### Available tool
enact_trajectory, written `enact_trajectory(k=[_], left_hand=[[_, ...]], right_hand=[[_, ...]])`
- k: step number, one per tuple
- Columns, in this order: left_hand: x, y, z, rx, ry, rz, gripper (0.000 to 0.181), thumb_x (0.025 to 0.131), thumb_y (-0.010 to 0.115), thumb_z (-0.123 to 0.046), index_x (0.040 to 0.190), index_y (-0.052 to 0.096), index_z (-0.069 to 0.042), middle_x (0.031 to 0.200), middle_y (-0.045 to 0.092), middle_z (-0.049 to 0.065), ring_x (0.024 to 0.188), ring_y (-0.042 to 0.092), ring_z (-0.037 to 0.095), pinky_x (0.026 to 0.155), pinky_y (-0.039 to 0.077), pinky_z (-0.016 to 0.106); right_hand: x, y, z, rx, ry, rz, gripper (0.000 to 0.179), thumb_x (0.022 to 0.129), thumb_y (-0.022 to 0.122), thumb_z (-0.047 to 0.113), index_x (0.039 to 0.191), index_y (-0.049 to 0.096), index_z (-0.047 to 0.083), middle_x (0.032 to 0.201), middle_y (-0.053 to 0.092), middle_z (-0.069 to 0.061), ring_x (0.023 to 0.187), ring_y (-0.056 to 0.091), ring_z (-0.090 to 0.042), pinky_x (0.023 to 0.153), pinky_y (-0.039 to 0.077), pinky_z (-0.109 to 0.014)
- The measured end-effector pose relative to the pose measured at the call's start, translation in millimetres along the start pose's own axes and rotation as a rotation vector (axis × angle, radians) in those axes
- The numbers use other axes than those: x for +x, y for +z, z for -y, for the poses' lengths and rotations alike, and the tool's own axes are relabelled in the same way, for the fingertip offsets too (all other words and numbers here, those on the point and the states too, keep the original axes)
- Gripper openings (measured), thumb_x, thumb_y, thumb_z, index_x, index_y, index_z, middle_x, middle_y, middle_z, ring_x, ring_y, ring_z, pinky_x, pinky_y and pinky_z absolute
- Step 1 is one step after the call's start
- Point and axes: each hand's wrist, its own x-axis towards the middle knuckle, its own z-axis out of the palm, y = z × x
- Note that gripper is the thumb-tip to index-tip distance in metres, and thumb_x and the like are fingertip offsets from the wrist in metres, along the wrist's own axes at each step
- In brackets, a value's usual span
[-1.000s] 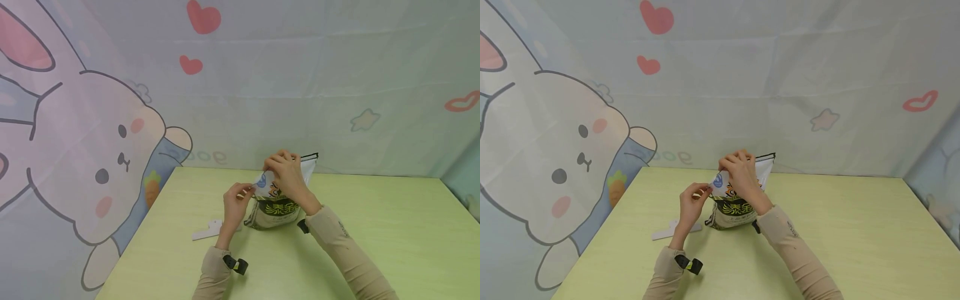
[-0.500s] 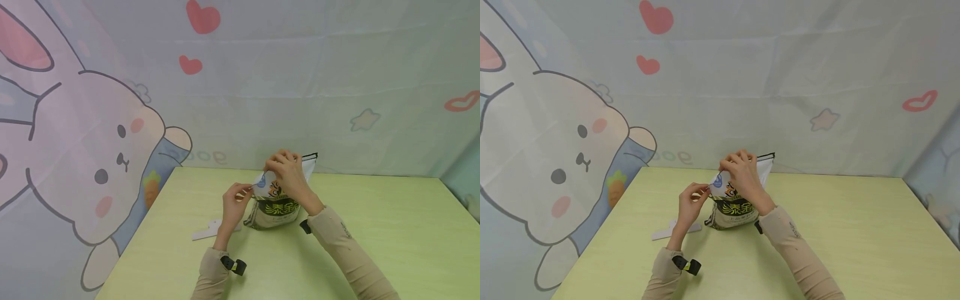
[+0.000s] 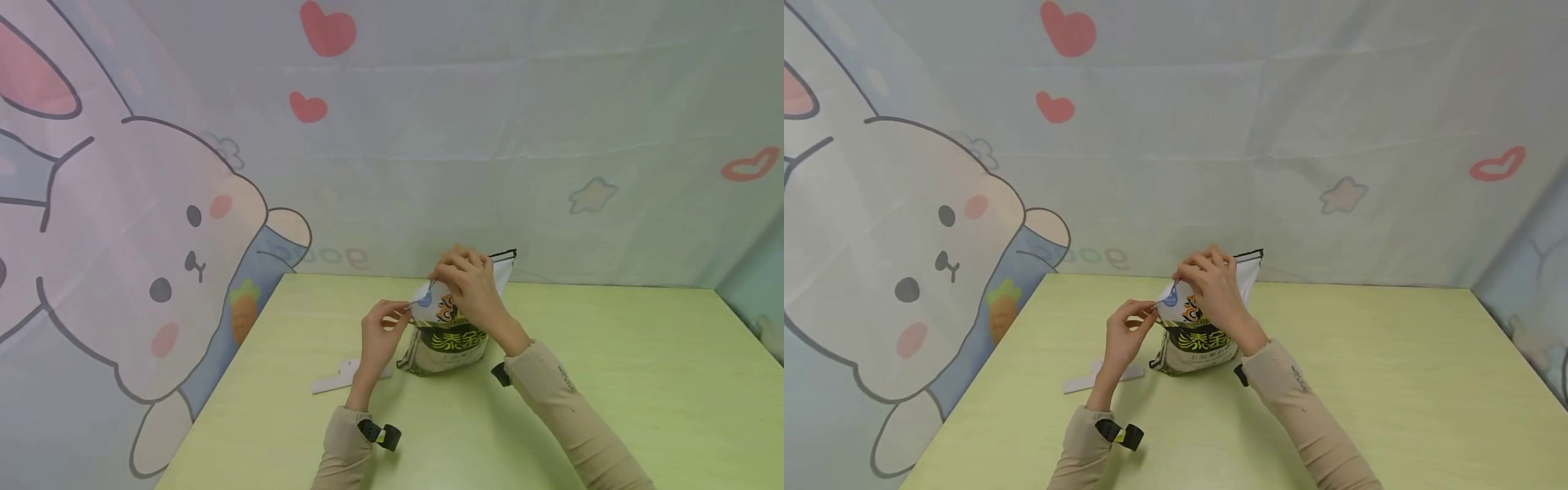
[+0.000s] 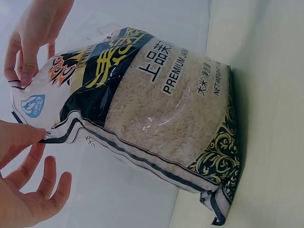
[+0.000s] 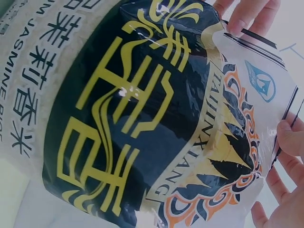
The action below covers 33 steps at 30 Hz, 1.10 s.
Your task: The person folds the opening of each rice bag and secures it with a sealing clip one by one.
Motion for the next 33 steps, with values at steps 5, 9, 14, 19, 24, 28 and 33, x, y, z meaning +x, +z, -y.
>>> enact_trajectory(k=[5, 9, 14, 19, 24, 28, 33], left_hand=[[-1.2, -2.5, -1.6, -0.009, -0.008, 0.010, 0.015, 0.078, 0.060, 0.006, 0.092, 0.065, 0.006, 0.083, 0.062, 0.023, 0.074, 0.059, 0.034, 0.062, 0.050, 0.025], [-2.1, -3.8, -3.9, -0.010, 0.010, 0.012, 0.018, 0.078, 0.056, 0.010, 0.093, 0.065, 0.007, 0.084, 0.063, 0.023, 0.075, 0.059, 0.035, 0.062, 0.050, 0.028], [0.1, -5.9, -9.9, -0.039, -0.005, -0.005, 0.021, 0.078, 0.051, 0.014, 0.093, 0.064, 0.008, 0.085, 0.063, 0.025, 0.076, 0.059, 0.036, 0.062, 0.049, 0.025], [4.5, -7.0, -9.6, -0.082, -0.035, -0.020, 0.016, 0.081, 0.055, 0.007, 0.093, 0.065, 0.008, 0.085, 0.064, 0.025, 0.073, 0.058, 0.014, 0.060, 0.046, 0.017], [7.8, -5.8, -7.1, -0.128, -0.055, -0.013, 0.015, 0.083, 0.058, -0.001, 0.094, 0.065, 0.008, 0.087, 0.064, 0.026, 0.070, 0.052, -0.003, 0.057, 0.043, 0.013], [10.5, -3.6, -7.6, -0.165, -0.071, 0.001, 0.017, 0.085, 0.057, -0.004, 0.095, 0.064, 0.008, 0.089, 0.064, 0.027, 0.070, 0.053, -0.001, 0.055, 0.043, 0.012], [13.4, 0.5, -8.7, -0.180, -0.078, 0.010, 0.018, 0.086, 0.056, -0.006, 0.095, 0.064, 0.008, 0.091, 0.064, 0.027, 0.069, 0.052, 0.000, 0.054, 0.042, 0.011]], right_hand=[[-2.7, 0, 0, 0.015, 0.016, 0.000, 0.012, 0.079, 0.062, 0.006, 0.085, 0.067, 0.015, 0.097, 0.063, -0.003, 0.095, 0.045, -0.024, 0.078, 0.025, -0.047], [-4.1, 1, -1, 0.021, 0.017, -0.013, 0.013, 0.079, 0.063, 0.006, 0.087, 0.068, 0.016, 0.098, 0.064, -0.003, 0.096, 0.046, -0.024, 0.076, 0.025, -0.046], [-4.5, 0, 0, 0.033, 0.015, -0.024, 0.014, 0.080, 0.063, 0.006, 0.088, 0.068, 0.017, 0.099, 0.065, -0.003, 0.095, 0.047, -0.024, 0.074, 0.024, -0.045], [-4.7, -2, 2, 0.025, 0.016, -0.017, 0.015, 0.080, 0.063, 0.007, 0.090, 0.068, 0.017, 0.101, 0.065, -0.003, 0.096, 0.047, -0.024, 0.074, 0.025, -0.045], [-5.0, -2, 1, 0.030, 0.010, -0.017, 0.015, 0.080, 0.063, 0.006, 0.090, 0.068, 0.016, 0.102, 0.065, -0.005, 0.096, 0.046, -0.024, 0.074, 0.025, -0.045], [-5.5, -3, 1, 0.038, 0.023, -0.003, 0.013, 0.082, 0.062, 0.007, 0.091, 0.068, 0.015, 0.103, 0.064, -0.005, 0.098, 0.045, -0.024, 0.076, 0.024, -0.047], [-5.4, -4, 3, 0.051, 0.046, 0.015, 0.012, 0.084, 0.060, 0.010, 0.091, 0.068, 0.015, 0.105, 0.064, -0.005, 0.099, 0.045, -0.025, 0.079, 0.024, -0.049]])
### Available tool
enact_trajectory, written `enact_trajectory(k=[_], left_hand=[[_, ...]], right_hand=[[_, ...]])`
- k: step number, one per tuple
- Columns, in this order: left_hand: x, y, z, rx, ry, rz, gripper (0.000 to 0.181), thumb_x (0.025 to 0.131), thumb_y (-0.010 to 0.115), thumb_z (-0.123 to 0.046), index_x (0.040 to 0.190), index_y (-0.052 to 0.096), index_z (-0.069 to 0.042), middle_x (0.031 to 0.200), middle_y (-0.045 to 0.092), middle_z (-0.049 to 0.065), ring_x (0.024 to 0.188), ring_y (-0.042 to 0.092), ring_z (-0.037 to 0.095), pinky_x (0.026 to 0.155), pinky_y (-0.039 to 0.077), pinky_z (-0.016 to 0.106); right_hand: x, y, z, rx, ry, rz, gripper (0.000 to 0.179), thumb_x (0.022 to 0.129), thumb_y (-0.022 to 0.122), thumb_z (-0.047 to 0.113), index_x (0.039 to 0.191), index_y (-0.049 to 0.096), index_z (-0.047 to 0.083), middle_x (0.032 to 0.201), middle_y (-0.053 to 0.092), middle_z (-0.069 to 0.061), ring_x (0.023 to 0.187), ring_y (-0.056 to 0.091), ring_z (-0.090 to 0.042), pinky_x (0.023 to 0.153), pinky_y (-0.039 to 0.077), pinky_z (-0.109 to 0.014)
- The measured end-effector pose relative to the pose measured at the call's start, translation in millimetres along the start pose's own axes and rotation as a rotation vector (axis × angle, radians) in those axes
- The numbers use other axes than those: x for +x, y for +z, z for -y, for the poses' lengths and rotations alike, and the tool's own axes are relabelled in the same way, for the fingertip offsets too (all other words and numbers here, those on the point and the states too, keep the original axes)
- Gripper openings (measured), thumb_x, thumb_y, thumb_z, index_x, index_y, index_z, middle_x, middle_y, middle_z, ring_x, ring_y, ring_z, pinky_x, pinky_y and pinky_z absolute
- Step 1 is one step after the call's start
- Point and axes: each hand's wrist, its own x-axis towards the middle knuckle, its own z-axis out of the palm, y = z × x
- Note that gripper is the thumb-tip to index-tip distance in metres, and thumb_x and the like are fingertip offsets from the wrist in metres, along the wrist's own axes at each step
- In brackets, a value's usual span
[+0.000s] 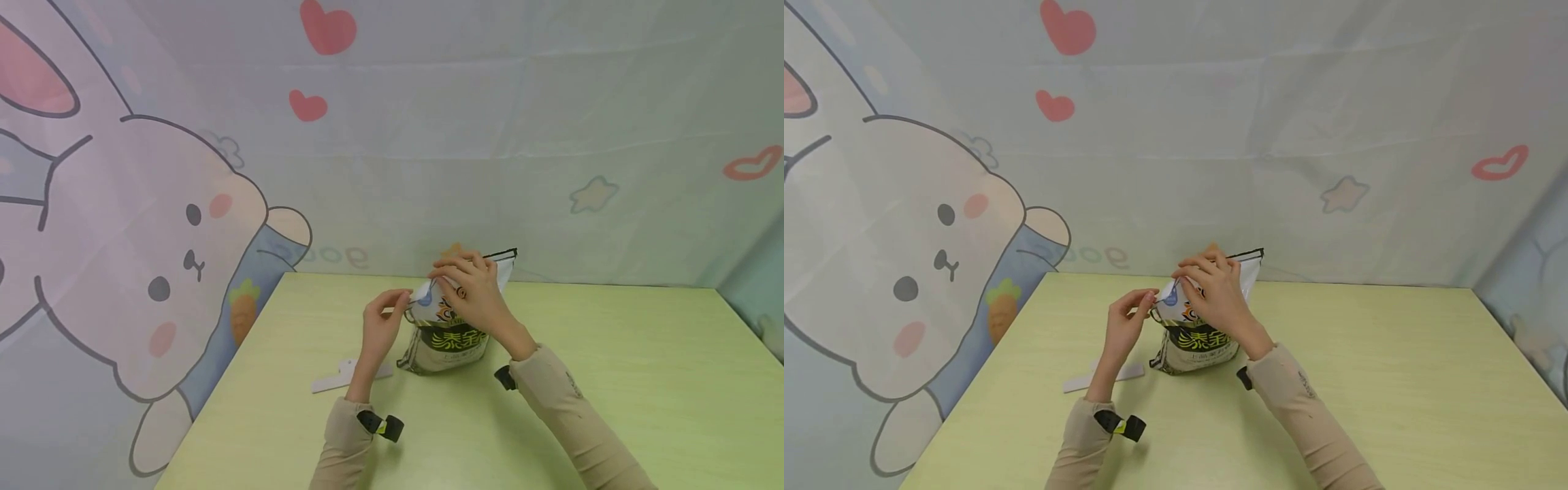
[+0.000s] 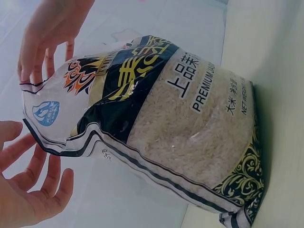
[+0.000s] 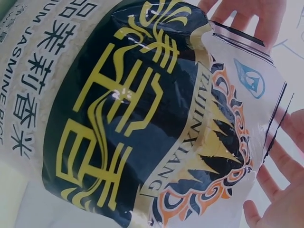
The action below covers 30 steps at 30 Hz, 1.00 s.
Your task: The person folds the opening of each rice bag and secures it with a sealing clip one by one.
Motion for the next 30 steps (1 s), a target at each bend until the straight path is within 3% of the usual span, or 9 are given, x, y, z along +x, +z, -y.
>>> enact_trajectory(k=[8, 17, 23, 30], left_hand=[[2.3, 4.0, 0.2, 0.015, 0.013, -0.004, 0.018, 0.086, 0.057, -0.006, 0.094, 0.064, 0.007, 0.089, 0.064, 0.025, 0.069, 0.052, 0.003, 0.053, 0.042, 0.011], [5.0, 5.5, 2.0, 0.043, 0.018, 0.026, 0.018, 0.085, 0.059, -0.008, 0.096, 0.065, 0.005, 0.089, 0.064, 0.023, 0.069, 0.051, 0.000, 0.054, 0.043, 0.013], [4.8, 5.8, 2.2, 0.068, -0.002, 0.052, 0.019, 0.085, 0.059, -0.009, 0.098, 0.065, 0.003, 0.091, 0.063, 0.022, 0.072, 0.054, 0.010, 0.057, 0.046, 0.017], [2.5, 8.0, 2.9, 0.080, -0.001, 0.056, 0.020, 0.084, 0.060, -0.009, 0.099, 0.065, 0.003, 0.090, 0.061, 0.022, 0.078, 0.058, 0.027, 0.060, 0.049, 0.020]], right_hand=[[5.6, -1, 7, -0.025, 0.066, 0.042, 0.010, 0.085, 0.059, 0.020, 0.091, 0.067, 0.017, 0.100, 0.063, -0.004, 0.097, 0.044, -0.025, 0.078, 0.023, -0.050], [14.6, -5, 17, -0.061, 0.168, 0.158, 0.013, 0.086, 0.058, 0.026, 0.087, 0.068, 0.017, 0.100, 0.060, -0.006, 0.101, 0.041, -0.030, 0.088, 0.019, -0.057], [15.4, -3, 18, -0.088, 0.178, 0.189, 0.009, 0.084, 0.060, 0.022, 0.084, 0.068, 0.018, 0.098, 0.057, -0.005, 0.101, 0.041, -0.031, 0.089, 0.018, -0.058], [12.1, 3, 16, -0.141, 0.125, 0.181, 0.006, 0.083, 0.062, 0.021, 0.083, 0.067, 0.019, 0.092, 0.052, -0.004, 0.104, 0.039, -0.032, 0.089, 0.019, -0.058]])
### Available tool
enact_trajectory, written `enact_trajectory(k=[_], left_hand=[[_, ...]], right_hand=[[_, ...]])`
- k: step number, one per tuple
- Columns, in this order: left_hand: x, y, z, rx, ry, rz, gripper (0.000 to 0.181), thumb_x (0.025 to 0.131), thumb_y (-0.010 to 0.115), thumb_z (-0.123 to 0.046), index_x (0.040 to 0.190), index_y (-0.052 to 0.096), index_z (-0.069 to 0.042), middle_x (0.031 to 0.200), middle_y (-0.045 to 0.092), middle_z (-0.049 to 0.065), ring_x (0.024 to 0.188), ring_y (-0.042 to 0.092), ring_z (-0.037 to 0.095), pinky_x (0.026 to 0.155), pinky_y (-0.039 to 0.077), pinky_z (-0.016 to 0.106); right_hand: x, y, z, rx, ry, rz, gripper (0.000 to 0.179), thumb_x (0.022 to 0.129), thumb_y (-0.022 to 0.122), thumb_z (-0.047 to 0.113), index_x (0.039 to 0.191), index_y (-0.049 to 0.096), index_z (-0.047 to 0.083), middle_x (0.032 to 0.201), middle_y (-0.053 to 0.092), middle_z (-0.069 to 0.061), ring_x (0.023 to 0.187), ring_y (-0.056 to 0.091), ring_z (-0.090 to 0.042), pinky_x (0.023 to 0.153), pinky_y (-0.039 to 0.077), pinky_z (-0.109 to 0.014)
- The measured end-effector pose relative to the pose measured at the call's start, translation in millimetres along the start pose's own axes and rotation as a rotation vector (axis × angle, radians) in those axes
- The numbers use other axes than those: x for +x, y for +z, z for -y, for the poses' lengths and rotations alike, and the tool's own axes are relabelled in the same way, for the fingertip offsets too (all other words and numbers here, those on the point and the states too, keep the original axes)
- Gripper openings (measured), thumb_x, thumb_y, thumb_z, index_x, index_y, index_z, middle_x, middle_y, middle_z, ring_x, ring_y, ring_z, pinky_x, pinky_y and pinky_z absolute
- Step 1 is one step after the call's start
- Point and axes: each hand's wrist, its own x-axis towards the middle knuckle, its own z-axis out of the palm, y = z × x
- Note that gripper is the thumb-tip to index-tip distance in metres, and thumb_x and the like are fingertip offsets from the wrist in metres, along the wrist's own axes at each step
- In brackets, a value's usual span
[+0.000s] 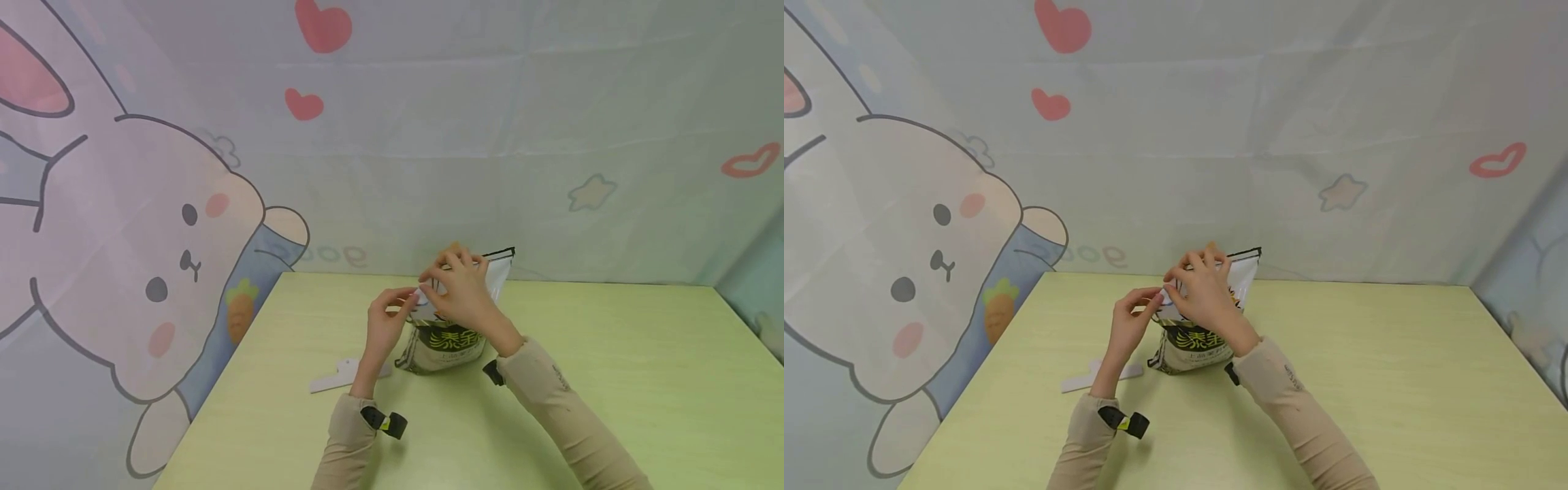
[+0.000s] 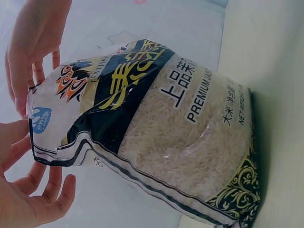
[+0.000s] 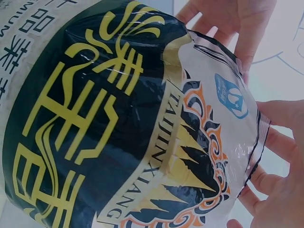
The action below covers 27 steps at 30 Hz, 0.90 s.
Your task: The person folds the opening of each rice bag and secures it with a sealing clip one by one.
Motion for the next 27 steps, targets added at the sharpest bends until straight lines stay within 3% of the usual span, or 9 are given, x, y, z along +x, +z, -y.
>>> enact_trajectory(k=[7, 19, 27], left_hand=[[-0.9, 3.4, -0.5, -0.014, 0.041, -0.048, 0.018, 0.082, 0.062, -0.005, 0.096, 0.065, 0.006, 0.086, 0.061, 0.024, 0.076, 0.058, 0.034, 0.057, 0.046, 0.013], [-2.8, 5.3, -0.1, 0.024, 0.066, -0.086, 0.018, 0.080, 0.063, -0.005, 0.094, 0.066, 0.005, 0.086, 0.061, 0.023, 0.075, 0.059, 0.035, 0.061, 0.050, 0.024], [-3.6, 6.8, 1.7, 0.024, 0.073, -0.108, 0.015, 0.081, 0.063, -0.005, 0.092, 0.067, 0.005, 0.085, 0.062, 0.021, 0.075, 0.059, 0.031, 0.062, 0.049, 0.023]], right_hand=[[-2.1, 6, -1, -0.065, -0.033, -0.016, 0.005, 0.083, 0.062, 0.020, 0.082, 0.067, 0.019, 0.091, 0.048, -0.005, 0.100, 0.038, -0.031, 0.087, 0.020, -0.057], [-3.2, 12, -2, -0.097, -0.078, -0.086, 0.006, 0.083, 0.063, 0.017, 0.077, 0.064, 0.020, 0.088, 0.048, -0.006, 0.094, 0.038, -0.030, 0.084, 0.023, -0.055], [-4.3, 16, -2, -0.119, -0.089, -0.096, 0.007, 0.083, 0.063, 0.015, 0.078, 0.064, 0.021, 0.091, 0.048, -0.008, 0.092, 0.037, -0.030, 0.083, 0.023, -0.055]])
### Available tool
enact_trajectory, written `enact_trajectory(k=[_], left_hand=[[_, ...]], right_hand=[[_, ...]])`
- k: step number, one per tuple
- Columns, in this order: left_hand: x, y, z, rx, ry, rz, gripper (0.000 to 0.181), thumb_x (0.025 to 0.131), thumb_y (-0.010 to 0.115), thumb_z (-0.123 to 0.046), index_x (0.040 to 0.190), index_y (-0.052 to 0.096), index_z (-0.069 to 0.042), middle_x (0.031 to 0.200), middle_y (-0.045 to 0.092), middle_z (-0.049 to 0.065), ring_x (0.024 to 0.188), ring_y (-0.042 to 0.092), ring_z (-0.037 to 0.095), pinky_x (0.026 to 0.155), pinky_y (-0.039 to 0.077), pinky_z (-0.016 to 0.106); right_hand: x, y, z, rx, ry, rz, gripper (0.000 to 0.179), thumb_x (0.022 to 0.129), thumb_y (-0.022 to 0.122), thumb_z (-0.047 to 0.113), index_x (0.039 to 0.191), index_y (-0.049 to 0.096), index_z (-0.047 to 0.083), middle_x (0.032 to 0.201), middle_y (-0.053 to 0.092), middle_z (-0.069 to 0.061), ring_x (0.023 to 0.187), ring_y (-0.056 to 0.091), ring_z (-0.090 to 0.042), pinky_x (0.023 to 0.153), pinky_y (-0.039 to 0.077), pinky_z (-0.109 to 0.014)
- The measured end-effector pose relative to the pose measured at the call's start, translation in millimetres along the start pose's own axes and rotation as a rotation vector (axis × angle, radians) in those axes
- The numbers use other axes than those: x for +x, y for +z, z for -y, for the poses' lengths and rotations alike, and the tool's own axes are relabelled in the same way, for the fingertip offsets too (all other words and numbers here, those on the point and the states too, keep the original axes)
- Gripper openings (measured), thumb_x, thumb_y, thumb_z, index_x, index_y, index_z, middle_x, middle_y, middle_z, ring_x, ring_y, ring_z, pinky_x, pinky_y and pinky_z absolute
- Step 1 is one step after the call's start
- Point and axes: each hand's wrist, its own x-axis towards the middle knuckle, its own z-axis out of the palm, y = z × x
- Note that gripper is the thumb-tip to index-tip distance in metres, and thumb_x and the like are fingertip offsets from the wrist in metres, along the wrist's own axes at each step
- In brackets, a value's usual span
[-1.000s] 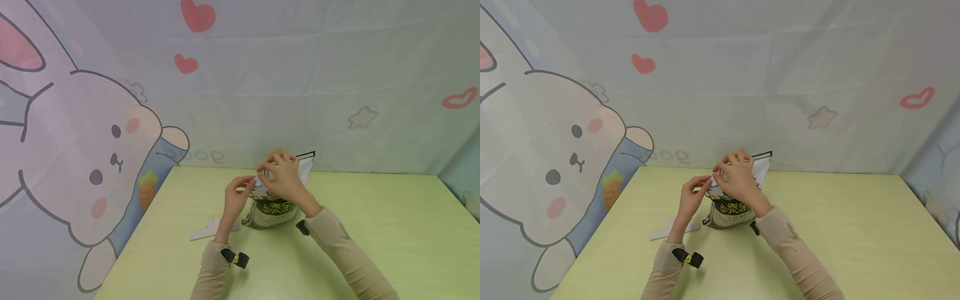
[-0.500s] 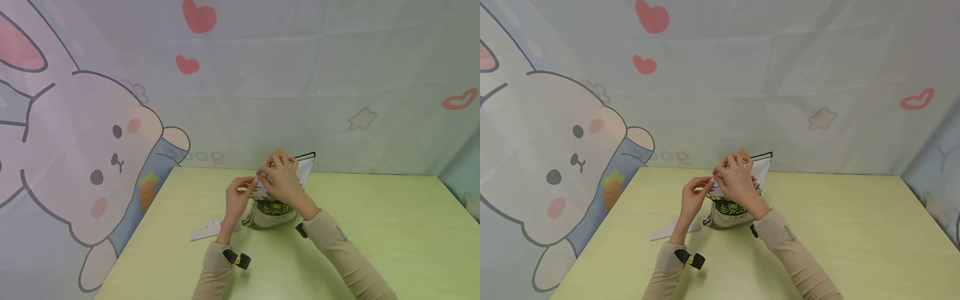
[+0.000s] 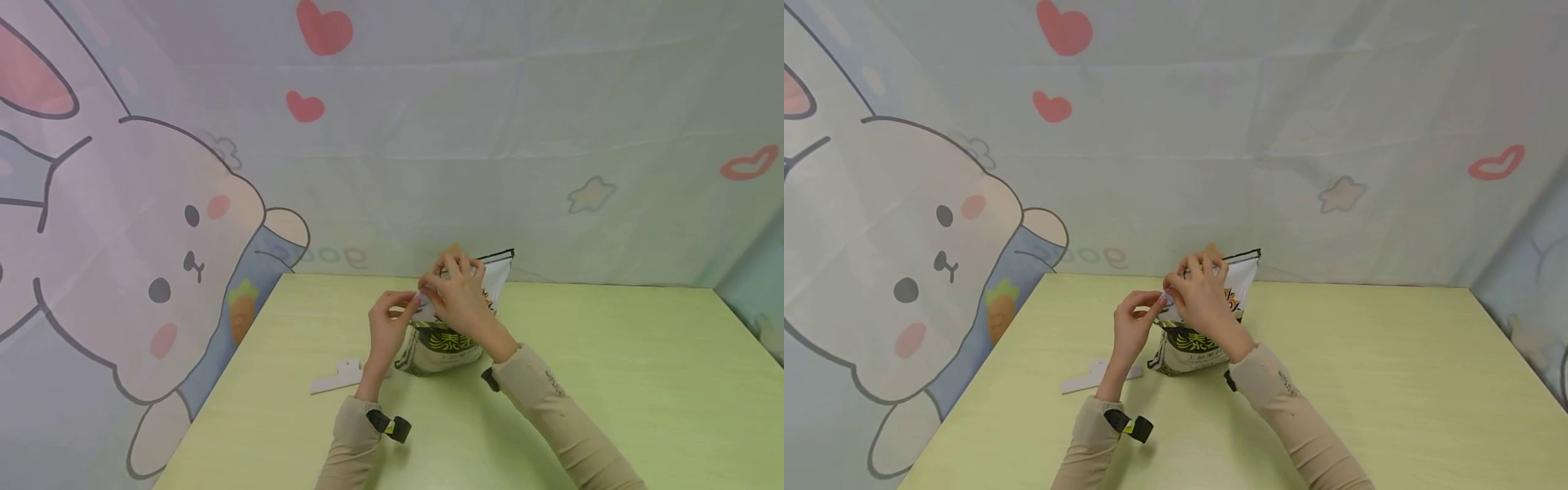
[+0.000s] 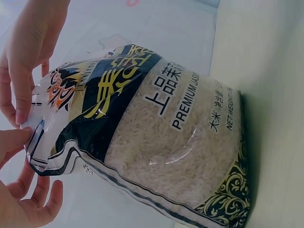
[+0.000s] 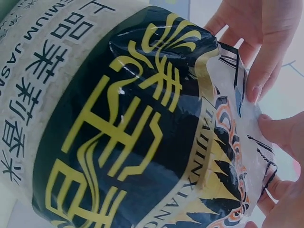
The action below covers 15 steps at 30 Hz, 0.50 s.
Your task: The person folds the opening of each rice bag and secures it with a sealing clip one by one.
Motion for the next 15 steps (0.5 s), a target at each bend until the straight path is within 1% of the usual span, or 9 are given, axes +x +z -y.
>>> enact_trajectory(k=[7, 10, 15], left_hand=[[-3.0, -2.9, 1.5, 0.041, 0.013, -0.003, 0.015, 0.080, 0.064, -0.007, 0.090, 0.067, 0.004, 0.084, 0.062, 0.020, 0.076, 0.059, 0.031, 0.061, 0.048, 0.018], [-3.8, -3.7, 1.4, 0.070, 0.025, -0.011, 0.015, 0.080, 0.065, -0.007, 0.089, 0.067, 0.004, 0.084, 0.062, 0.020, 0.076, 0.059, 0.032, 0.061, 0.047, 0.020], [-6.2, -4.3, 2.8, 0.126, 0.055, -0.032, 0.012, 0.079, 0.065, -0.007, 0.086, 0.067, 0.003, 0.083, 0.063, 0.018, 0.074, 0.059, 0.031, 0.061, 0.046, 0.026]], right_hand=[[-2.6, 2.4, -0.4, 0.031, 0.001, -0.027, 0.009, 0.084, 0.061, 0.014, 0.078, 0.063, 0.020, 0.091, 0.048, -0.006, 0.096, 0.038, -0.030, 0.083, 0.023, -0.055], [-2.7, 3.1, -1.3, 0.036, -0.005, -0.049, 0.008, 0.084, 0.061, 0.015, 0.077, 0.063, 0.020, 0.091, 0.048, -0.006, 0.098, 0.039, -0.030, 0.083, 0.023, -0.055], [-2.4, 4.5, -3.0, 0.032, -0.027, -0.094, 0.006, 0.081, 0.064, 0.016, 0.076, 0.063, 0.018, 0.091, 0.050, -0.007, 0.096, 0.040, -0.031, 0.083, 0.023, -0.056]])
